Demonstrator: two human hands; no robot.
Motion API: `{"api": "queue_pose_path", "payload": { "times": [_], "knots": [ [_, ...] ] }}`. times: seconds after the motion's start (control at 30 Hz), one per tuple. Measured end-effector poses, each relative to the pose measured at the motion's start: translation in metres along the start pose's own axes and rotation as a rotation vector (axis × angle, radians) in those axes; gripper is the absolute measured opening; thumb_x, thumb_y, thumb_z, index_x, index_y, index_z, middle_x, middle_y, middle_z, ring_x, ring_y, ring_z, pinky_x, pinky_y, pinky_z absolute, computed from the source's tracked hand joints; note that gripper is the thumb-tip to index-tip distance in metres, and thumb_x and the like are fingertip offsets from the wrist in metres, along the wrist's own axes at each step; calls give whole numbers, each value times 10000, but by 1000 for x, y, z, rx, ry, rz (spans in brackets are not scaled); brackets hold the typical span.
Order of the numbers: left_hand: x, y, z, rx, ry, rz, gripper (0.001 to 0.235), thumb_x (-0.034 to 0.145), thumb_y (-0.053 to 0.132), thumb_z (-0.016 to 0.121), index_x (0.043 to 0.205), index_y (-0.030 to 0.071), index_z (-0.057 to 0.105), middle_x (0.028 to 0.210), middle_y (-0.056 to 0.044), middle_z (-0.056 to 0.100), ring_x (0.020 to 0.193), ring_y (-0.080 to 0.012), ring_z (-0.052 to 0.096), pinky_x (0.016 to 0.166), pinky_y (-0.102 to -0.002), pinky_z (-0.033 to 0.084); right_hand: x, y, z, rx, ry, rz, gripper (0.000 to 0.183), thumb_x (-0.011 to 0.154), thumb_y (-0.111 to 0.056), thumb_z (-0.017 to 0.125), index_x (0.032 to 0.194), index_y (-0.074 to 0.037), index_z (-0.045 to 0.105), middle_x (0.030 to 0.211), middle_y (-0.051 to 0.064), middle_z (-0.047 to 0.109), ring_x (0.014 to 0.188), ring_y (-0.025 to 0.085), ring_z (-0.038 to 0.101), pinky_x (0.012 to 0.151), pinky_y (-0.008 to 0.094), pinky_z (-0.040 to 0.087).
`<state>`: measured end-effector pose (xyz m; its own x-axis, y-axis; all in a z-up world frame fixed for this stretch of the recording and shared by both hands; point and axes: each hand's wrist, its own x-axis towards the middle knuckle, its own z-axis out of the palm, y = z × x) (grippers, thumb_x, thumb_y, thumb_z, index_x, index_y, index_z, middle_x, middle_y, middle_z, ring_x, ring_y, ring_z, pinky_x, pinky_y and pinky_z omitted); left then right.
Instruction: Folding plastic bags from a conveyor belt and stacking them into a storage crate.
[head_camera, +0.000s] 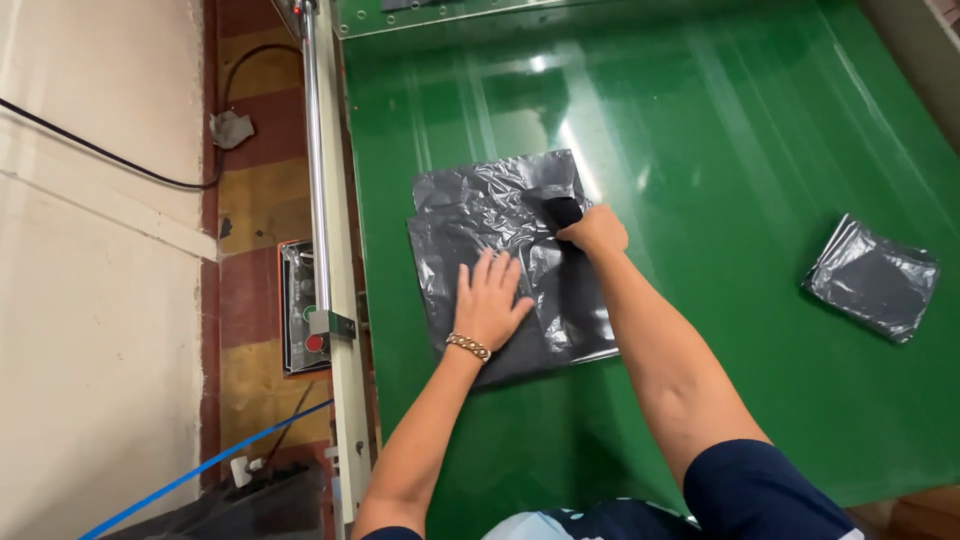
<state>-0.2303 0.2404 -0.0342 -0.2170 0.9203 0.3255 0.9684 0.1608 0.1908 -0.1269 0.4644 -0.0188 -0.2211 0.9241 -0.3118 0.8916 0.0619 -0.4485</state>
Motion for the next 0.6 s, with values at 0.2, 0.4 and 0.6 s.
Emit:
{"api": "queue_pose_path", "payload": {
  "times": [0.2, 0.4, 0.6],
  "knots": [
    [-11, -4, 32, -58, 115, 39, 577, 905, 509, 551, 1337, 126, 552, 1431, -105, 526, 1417, -334, 402, 1082, -624, 372, 66, 36, 31, 458, -62, 97, 595, 625, -211, 932, 1026, 122, 646, 1015, 326, 669, 1008, 531, 654, 806, 622, 511],
    [-10, -16, 48, -157, 343, -23, 223, 862, 179, 529, 1047, 236, 639, 1017, 72, 581, 1075, -171, 577, 800, -318, 542, 45, 24, -29, 876, -539, 288, 776, 672, -58, 922, 1254, 198, 477, 1167, 388, 608, 1077, 519, 638, 862, 648, 510],
    [-11, -19, 50, -191, 326, -23, 246, 803, 157, 532, 1004, 255, 636, 963, 85, 581, 1027, -154, 573, 762, -303, 529, 14, 10, -61, 357, -626, 225, 697, 646, -671, 837, 607, -118, 415, 492, -7, 340, 422, 148, 358, 392, 246, 174]
  ]
}}
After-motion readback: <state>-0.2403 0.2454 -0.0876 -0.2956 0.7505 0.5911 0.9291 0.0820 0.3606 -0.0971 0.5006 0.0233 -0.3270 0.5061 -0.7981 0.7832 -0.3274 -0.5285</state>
